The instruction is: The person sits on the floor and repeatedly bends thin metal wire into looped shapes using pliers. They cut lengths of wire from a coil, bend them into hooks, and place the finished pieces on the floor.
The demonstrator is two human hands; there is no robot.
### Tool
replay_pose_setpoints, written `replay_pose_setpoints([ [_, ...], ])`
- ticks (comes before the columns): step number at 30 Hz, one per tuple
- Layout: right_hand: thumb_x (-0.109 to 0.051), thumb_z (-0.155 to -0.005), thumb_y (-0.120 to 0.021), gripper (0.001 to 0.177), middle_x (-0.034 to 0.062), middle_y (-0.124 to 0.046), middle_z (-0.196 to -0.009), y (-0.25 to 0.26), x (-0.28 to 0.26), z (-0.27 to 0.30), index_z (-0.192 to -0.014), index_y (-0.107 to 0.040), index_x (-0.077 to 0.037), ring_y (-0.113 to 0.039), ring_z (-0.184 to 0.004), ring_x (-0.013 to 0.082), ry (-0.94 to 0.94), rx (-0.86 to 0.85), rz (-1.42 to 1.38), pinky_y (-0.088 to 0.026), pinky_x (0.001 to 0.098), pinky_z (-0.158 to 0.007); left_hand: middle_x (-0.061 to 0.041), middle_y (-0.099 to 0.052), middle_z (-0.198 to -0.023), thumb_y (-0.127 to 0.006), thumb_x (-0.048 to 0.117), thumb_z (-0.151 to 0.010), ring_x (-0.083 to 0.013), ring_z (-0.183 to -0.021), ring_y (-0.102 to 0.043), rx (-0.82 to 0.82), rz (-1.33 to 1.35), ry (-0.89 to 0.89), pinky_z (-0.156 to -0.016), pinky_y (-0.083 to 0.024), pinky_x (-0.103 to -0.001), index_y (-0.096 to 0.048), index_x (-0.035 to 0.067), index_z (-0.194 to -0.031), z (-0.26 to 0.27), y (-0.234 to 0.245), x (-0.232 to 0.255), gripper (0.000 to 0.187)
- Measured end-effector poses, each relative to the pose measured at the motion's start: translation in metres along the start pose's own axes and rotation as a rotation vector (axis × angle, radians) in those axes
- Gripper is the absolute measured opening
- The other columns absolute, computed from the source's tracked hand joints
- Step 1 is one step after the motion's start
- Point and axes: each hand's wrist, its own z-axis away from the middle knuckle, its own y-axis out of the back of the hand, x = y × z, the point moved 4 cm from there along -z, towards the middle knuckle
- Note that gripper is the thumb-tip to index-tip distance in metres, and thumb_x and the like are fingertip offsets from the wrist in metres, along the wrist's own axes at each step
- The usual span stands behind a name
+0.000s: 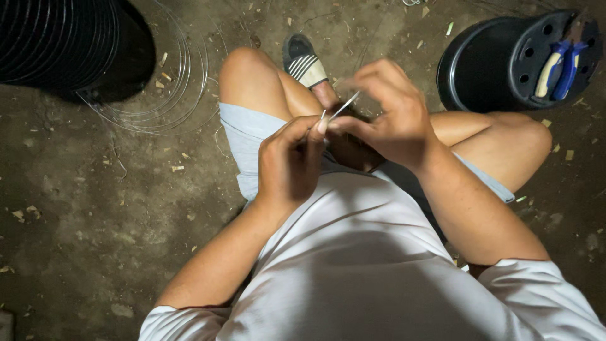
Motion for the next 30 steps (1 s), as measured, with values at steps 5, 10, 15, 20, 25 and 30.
replay_pose_setpoints([
  [5, 0.002, -0.098, -0.072, 0.073, 0.0134, -0.057, -0.14, -0.026, 0.018, 0.019, -0.161, -0.034, -0.001, -0.06, -0.118, 0.016, -0.291, -0.027, -0.535, -0.055, 0.0303, -0.101, -0.005, -0.073, -0.09, -0.06, 0.012, -0.11, -0.0077, -0.078, -0.062, -0.051, 0.202, -0.072, -0.071, -0.053, -0.024, -0.072, -0.001, -0.112, 0.0, -0.005, -0.004, 0.018],
  [10, 0.008, -0.101, -0.058, 0.055, 0.0139, -0.064, -0.129, -0.033, 0.015, 0.021, -0.155, -0.045, 0.001, -0.065, -0.113, 0.0178, -0.292, -0.099, -0.548, -0.054, 0.0288, -0.102, -0.003, -0.067, -0.073, -0.059, 0.013, -0.108, -0.005, -0.063, -0.056, -0.113, 0.312, 0.146, -0.056, -0.047, -0.023, -0.072, -0.002, -0.107, -0.001, -0.013, -0.013, 0.02],
  [15, 0.01, -0.096, -0.053, 0.042, 0.0173, -0.069, -0.117, -0.023, -0.004, 0.013, -0.136, -0.063, 0.003, -0.069, -0.097, 0.0217, -0.132, -0.146, -0.404, -0.056, 0.0288, -0.087, -0.001, -0.066, -0.073, -0.059, 0.012, -0.108, -0.0036, -0.064, -0.056, -0.069, 0.229, 0.011, -0.056, -0.048, -0.023, -0.071, -0.001, -0.11, -0.004, -0.007, -0.009, 0.018],
  [20, 0.01, -0.096, -0.056, 0.043, 0.0167, -0.069, -0.118, -0.023, -0.004, 0.016, -0.138, -0.061, 0.002, -0.068, -0.103, 0.0224, -0.071, -0.145, -0.357, -0.056, 0.0303, -0.091, -0.001, -0.064, -0.067, -0.058, 0.015, -0.108, -0.0044, -0.058, -0.055, -0.083, 0.242, 0.066, -0.052, -0.047, -0.023, -0.072, 0.0, -0.104, -0.004, -0.01, -0.015, 0.021],
  [25, 0.007, -0.099, -0.056, 0.047, 0.0118, -0.065, -0.124, -0.055, 0.016, 0.035, -0.145, -0.051, 0.002, -0.063, -0.109, 0.0172, -0.37, -0.23, -0.751, -0.053, 0.0302, -0.097, 0.002, -0.062, -0.072, -0.059, 0.019, -0.108, -0.0027, -0.055, -0.047, -0.045, 0.609, 0.32, -0.048, -0.036, -0.022, -0.073, -0.002, -0.103, -0.016, -0.024, -0.036, 0.025],
  [30, -0.007, -0.103, -0.058, 0.025, 0.0085, -0.071, -0.113, -0.102, 0.0, 0.059, -0.125, -0.059, 0.003, -0.069, -0.104, 0.0126, -0.412, -0.622, -0.981, -0.057, 0.0317, -0.094, 0.002, -0.06, -0.071, -0.061, 0.023, -0.105, -0.0039, -0.052, -0.051, 0.037, 0.621, 0.14, -0.046, -0.042, -0.023, -0.072, 0.0, -0.11, -0.064, -0.02, -0.045, 0.026],
])
